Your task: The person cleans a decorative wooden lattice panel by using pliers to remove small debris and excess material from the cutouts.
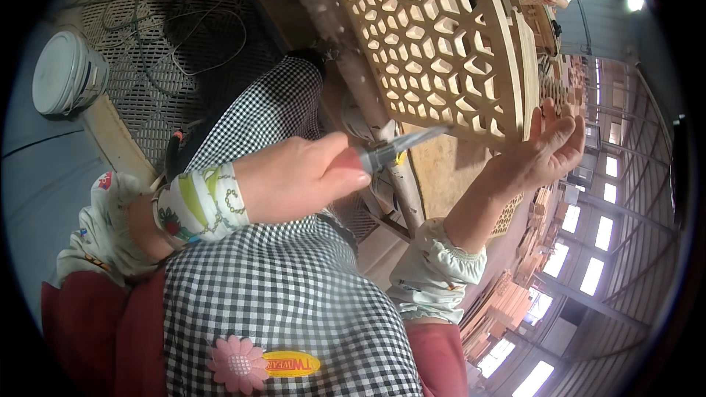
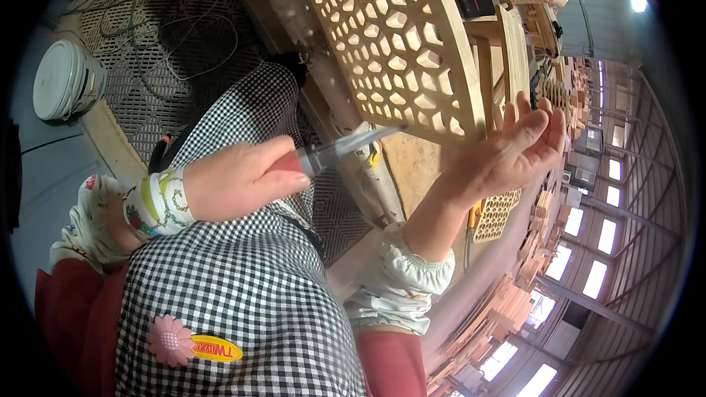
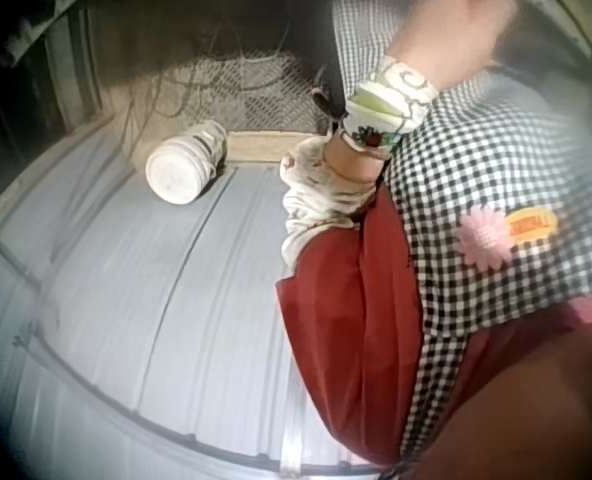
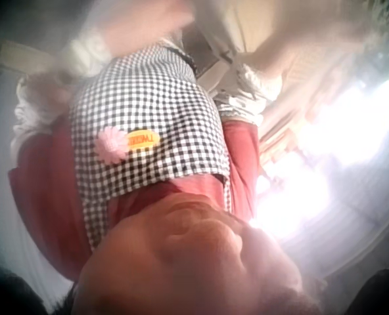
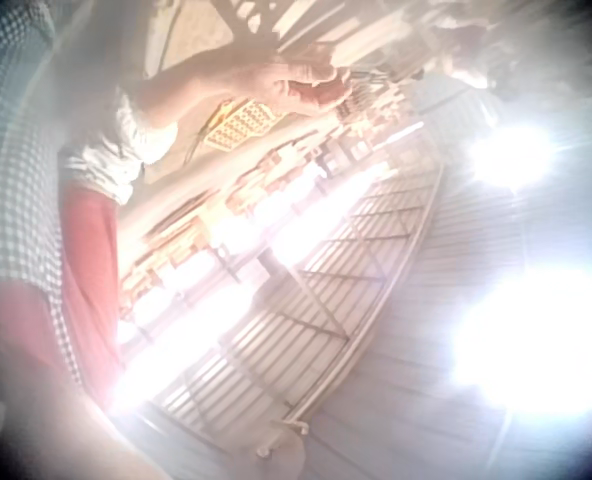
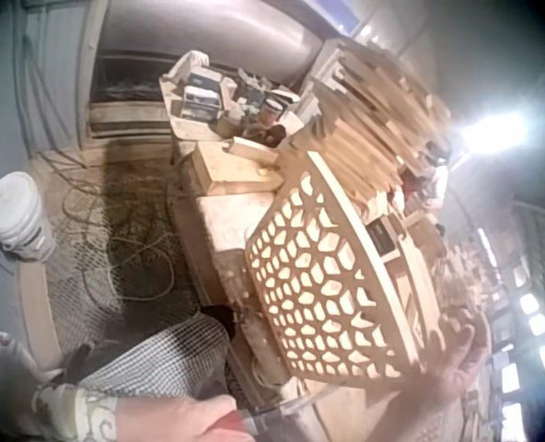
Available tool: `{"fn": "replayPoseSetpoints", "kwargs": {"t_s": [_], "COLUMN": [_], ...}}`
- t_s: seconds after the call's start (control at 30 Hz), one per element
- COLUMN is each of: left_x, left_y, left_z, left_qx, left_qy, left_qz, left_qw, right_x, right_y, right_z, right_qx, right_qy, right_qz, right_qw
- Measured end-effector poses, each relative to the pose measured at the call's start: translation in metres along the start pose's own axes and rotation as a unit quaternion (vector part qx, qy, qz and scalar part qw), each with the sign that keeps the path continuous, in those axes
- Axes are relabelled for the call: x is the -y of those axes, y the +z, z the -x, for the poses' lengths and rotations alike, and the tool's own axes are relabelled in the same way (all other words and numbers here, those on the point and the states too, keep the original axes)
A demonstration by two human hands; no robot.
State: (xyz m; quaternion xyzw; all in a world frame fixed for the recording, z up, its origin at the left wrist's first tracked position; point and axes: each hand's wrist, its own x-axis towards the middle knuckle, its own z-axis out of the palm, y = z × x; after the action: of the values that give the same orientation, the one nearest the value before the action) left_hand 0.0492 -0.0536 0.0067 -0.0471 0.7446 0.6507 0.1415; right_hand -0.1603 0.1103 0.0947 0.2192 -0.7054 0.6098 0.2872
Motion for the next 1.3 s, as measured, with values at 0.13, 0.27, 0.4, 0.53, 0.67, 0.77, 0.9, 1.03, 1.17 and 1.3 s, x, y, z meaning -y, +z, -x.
{"fn": "replayPoseSetpoints", "kwargs": {"t_s": [0.13,0.27,0.4,0.53,0.67,0.77,0.9,1.03,1.17,1.3], "left_x": [-0.012,-0.020,-0.022,-0.022,-0.018,-0.003,0.016,0.021,0.015,0.017], "left_y": [-0.006,-0.002,0.002,0.004,0.002,-0.004,0.001,0.007,0.011,0.018], "left_z": [-0.010,-0.022,-0.031,-0.038,-0.027,-0.012,-0.004,-0.006,-0.020,-0.024], "left_qx": [-0.031,-0.047,-0.073,-0.079,-0.069,-0.015,-0.006,-0.016,0.014,-0.035], "left_qy": [0.016,0.036,0.044,0.034,0.012,-0.036,-0.090,-0.045,-0.031,-0.005], "left_qz": [-0.015,-0.048,-0.091,-0.098,-0.094,-0.070,-0.016,-0.036,-0.031,-0.037], "left_qw": [0.999,0.997,0.992,0.991,0.993,0.997,0.996,0.998,0.999,0.999], "right_x": [0.004,0.011,0.012,0.021,0.000,0.010,0.007,0.013,0.026,0.033], "right_y": [-0.012,0.002,0.005,0.007,-0.001,0.000,-0.030,-0.063,-0.064,-0.059], "right_z": [0.005,0.020,0.020,0.020,0.009,0.017,0.010,0.005,0.027,0.026], "right_qx": [0.098,0.050,0.056,0.050,0.091,0.172,0.233,0.243,0.286,0.290], "right_qy": [-0.082,-0.100,-0.066,-0.048,-0.213,-0.353,-0.203,-0.246,-0.147,-0.092], "right_qz": [0.136,0.203,0.186,0.218,0.229,0.351,0.446,0.454,0.402,0.408], "right_qw": [0.982,0.973,0.979,0.973,0.945,0.850,0.840,0.821,0.857,0.861]}}
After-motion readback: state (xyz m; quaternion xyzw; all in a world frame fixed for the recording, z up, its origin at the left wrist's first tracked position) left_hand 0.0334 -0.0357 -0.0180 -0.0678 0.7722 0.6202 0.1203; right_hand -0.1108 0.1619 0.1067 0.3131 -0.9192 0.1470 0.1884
